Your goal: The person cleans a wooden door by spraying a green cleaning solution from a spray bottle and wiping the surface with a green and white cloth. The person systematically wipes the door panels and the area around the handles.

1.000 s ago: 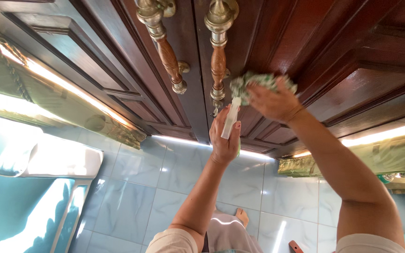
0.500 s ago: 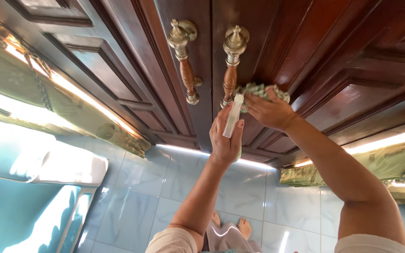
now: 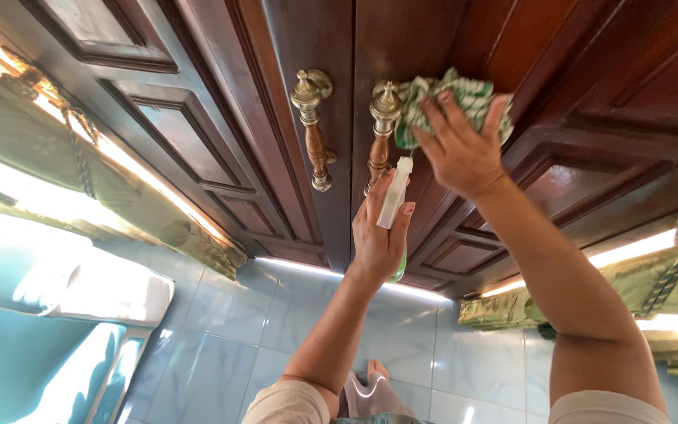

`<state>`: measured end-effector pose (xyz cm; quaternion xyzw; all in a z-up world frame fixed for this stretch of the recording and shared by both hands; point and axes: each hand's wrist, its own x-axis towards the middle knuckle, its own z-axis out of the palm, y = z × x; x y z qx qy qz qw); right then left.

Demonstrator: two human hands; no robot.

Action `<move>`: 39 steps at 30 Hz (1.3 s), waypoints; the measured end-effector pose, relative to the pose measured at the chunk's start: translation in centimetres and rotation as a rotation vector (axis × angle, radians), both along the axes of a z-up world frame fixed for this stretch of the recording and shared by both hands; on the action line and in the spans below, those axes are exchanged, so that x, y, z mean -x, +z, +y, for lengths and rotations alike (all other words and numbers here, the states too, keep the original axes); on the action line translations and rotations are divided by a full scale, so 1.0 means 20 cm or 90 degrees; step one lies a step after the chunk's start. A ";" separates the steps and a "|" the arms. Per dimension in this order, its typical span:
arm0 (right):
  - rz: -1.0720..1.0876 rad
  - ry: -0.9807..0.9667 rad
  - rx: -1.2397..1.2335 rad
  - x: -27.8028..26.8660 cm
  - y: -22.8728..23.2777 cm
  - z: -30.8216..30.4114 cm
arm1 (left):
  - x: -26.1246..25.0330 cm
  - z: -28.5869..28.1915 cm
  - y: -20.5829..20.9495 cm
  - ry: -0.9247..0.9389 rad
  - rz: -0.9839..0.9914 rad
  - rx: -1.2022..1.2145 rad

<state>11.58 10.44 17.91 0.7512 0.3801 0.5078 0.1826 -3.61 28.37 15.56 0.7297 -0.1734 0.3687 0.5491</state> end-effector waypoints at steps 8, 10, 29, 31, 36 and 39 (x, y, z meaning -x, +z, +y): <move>0.064 0.071 0.279 0.02 0.03 -0.09 | -0.02 0.00 0.21 0.012 -0.016 0.003; 0.151 -0.040 0.248 0.00 0.19 -0.11 | -0.01 0.01 0.29 0.006 -0.024 0.004; 0.053 0.093 0.355 0.09 0.89 0.16 | -0.06 0.20 0.82 0.050 -0.014 0.017; 0.120 0.098 0.210 0.04 1.02 0.20 | -0.08 0.25 0.85 0.063 -0.068 -0.004; -0.158 0.052 0.081 0.03 1.39 0.26 | -0.16 0.39 0.92 0.045 0.018 0.004; -0.006 0.067 0.005 0.04 1.41 0.36 | -0.18 0.50 0.94 0.011 0.013 0.040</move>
